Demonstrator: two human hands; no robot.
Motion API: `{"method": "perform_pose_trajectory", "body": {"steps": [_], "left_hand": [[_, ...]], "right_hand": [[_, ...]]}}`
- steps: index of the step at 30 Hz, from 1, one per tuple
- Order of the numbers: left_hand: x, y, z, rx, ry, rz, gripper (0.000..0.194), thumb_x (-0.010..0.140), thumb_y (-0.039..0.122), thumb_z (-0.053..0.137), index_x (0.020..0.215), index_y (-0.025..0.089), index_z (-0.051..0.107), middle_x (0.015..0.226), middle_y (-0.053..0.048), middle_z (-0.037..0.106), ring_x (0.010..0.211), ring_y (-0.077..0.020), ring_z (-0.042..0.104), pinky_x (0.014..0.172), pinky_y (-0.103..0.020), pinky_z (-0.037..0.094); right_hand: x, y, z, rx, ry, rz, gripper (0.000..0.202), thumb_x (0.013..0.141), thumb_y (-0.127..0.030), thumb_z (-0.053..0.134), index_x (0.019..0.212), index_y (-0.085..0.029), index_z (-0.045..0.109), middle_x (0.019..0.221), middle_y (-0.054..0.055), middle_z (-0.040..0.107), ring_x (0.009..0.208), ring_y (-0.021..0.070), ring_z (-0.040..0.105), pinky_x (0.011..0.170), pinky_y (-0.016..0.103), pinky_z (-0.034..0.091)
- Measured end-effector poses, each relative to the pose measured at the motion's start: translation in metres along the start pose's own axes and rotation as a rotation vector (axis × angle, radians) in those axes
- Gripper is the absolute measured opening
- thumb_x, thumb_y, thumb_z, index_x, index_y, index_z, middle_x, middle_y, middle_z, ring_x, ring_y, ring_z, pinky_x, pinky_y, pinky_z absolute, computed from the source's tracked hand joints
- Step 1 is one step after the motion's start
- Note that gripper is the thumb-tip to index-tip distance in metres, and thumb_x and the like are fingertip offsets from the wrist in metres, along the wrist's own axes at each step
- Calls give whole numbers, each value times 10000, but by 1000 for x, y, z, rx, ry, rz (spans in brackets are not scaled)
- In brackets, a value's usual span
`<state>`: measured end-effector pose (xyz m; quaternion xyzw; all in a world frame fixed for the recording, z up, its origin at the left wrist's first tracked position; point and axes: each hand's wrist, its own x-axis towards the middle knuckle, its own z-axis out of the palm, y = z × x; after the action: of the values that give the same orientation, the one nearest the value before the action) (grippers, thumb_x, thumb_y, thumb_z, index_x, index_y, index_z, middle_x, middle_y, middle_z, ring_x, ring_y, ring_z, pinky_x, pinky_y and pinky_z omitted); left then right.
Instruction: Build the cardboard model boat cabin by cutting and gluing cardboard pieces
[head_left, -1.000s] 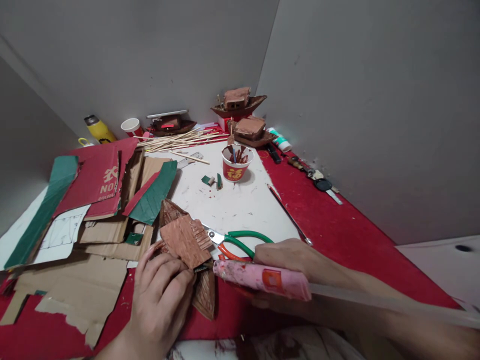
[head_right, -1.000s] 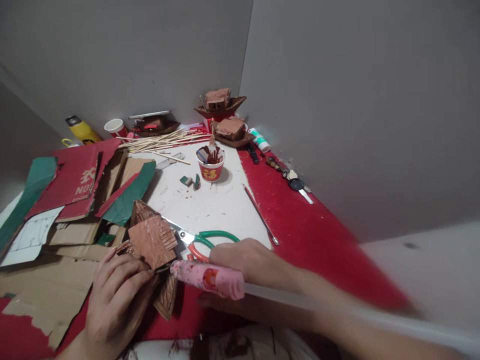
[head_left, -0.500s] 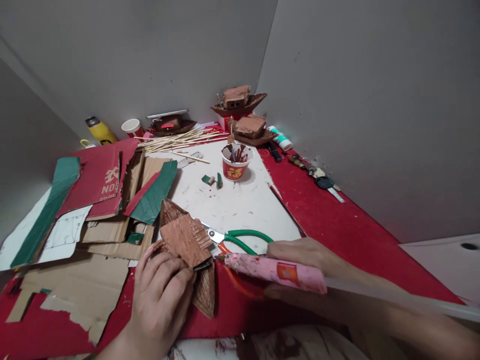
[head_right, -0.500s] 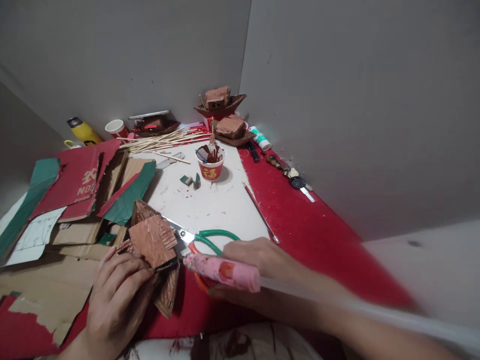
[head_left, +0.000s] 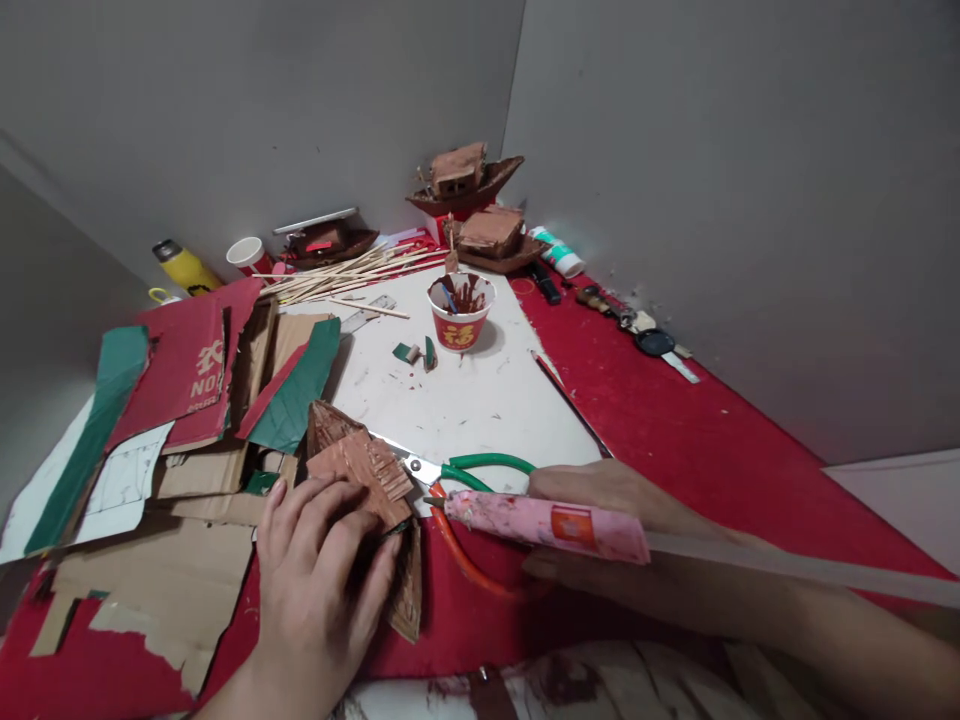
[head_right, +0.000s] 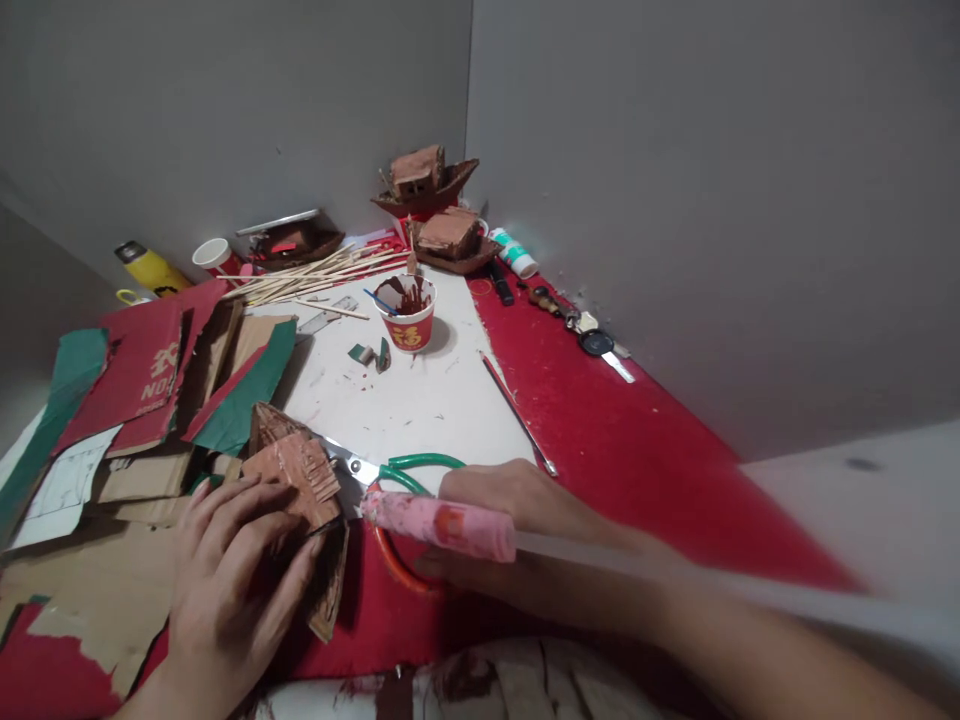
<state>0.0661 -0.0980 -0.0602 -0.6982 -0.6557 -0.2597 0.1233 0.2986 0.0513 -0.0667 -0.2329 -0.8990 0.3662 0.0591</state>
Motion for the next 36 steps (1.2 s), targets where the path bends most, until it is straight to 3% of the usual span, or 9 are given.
{"method": "perform_pose_trajectory", "body": {"steps": [4, 13, 18, 23, 26, 31, 36], "left_hand": [[4, -1, 0, 13, -30, 23, 119, 824, 170, 690, 926, 196, 633, 991, -113, 684, 1050, -306, 579, 1025, -616, 312], [9, -1, -2, 27, -56, 40, 133, 811, 166, 695, 915, 209, 625, 957, -93, 673, 1019, -289, 583, 1032, -610, 312], [11, 0, -2, 32, -46, 54, 140, 809, 159, 698, 915, 208, 619, 965, -99, 674, 1005, -286, 586, 1025, -607, 312], [12, 1, -3, 58, -25, 81, 125, 812, 157, 695, 901, 197, 617, 952, -109, 685, 988, -294, 593, 1010, -613, 315], [13, 2, -3, 59, -30, 89, 130, 810, 145, 698, 895, 200, 616, 947, -104, 680, 977, -288, 594, 1009, -615, 321], [15, 1, -2, 49, -34, 98, 122, 818, 148, 691, 887, 216, 617, 918, -78, 658, 946, -271, 595, 1002, -594, 337], [14, 1, -4, 49, -44, 77, 136, 818, 161, 691, 896, 228, 603, 948, -77, 665, 965, -273, 591, 1004, -590, 329]], "right_hand": [[-3, 4, 2, 108, 97, -131, 418, 929, -488, 533, 643, -197, 440, 600, -46, 478, 511, 88, 406, 482, 228, 263], [-4, 4, -2, 102, 170, -229, 437, 953, -500, 510, 647, -195, 448, 588, -53, 460, 494, 82, 396, 476, 226, 258], [-5, 3, -4, 124, 103, -86, 442, 888, -553, 552, 639, -203, 449, 596, -32, 494, 510, 108, 428, 487, 241, 272], [-5, -2, -10, 70, -51, 94, 431, 815, -601, 574, 667, -206, 485, 664, 10, 574, 549, 130, 457, 508, 247, 276], [-3, -7, -14, 72, -66, 143, 447, 787, -626, 577, 662, -209, 475, 661, 6, 564, 560, 137, 453, 522, 246, 269], [-3, -9, -15, 84, -74, 102, 332, 808, -503, 604, 706, -207, 495, 698, 0, 580, 607, 138, 468, 553, 245, 277], [-9, 2, -4, 108, 80, -124, 379, 896, -523, 526, 705, -200, 479, 663, -16, 533, 587, 122, 434, 534, 249, 256]]}}
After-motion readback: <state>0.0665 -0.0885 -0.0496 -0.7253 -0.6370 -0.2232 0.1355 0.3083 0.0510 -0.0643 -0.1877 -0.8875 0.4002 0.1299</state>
